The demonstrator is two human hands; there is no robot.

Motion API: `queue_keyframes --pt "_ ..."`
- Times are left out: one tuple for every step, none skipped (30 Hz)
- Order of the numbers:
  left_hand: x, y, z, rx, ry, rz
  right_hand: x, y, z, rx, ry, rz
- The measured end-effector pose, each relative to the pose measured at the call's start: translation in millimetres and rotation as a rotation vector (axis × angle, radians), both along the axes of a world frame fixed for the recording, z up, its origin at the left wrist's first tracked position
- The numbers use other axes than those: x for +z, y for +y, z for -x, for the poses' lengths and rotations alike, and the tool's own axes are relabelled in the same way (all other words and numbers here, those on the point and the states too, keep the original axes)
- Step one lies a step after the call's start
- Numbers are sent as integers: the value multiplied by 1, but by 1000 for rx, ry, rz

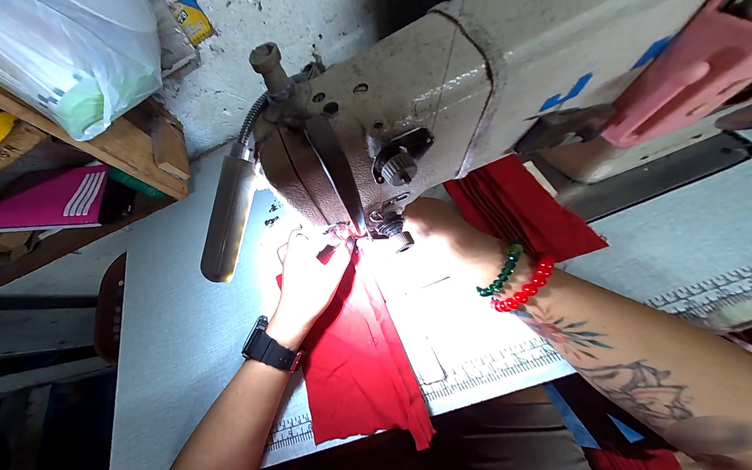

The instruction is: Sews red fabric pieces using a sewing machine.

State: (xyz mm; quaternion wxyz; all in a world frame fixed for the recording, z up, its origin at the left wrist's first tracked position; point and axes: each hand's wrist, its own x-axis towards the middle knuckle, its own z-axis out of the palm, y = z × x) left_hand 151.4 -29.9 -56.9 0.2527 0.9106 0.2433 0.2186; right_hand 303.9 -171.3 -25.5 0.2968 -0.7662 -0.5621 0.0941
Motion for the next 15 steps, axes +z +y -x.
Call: queue_keyframes --pt "0 0 0 3 2 14 -1 1 1 -6 7 -10" --pt "-1 0 0 6 4 19 -1 1 2 -8 11 -16" --pt "-1 1 0 0 4 26 3 0 4 -3 34 13" --pt "-2 2 0 -17 -2 33 5 -1 5 0 48 55" --pt "-2 3 1 -41 -13 42 4 -1 6 -11 69 78" --pt "-3 4 1 -57 -25 42 -6 -1 6 -37 85 43" --pt "-4 3 2 -53 -51 33 -16 -1 5 -51 104 31" --pt "-4 2 2 -39 -69 26 -23 -2 2 -41 98 56" --pt "-4 0 3 -26 -70 9 -29 -6 0 5 63 65" --pt "-1 -3 4 -17 -42 -3 -32 -12 1 82 22 48" --pt "2 -6 6 -17 10 -8 -25 -19 5 161 31 57" --pt "4 -10 6 -26 58 -19 -14 -27 12 242 112 87" --pt "4 -13 7 -42 85 -46 -6 -35 19 304 197 122" --pt "2 -15 8 -66 94 -81 -2 -41 25 351 262 152" --pt "2 -17 10 -97 104 -106 0 -46 29 376 305 173"
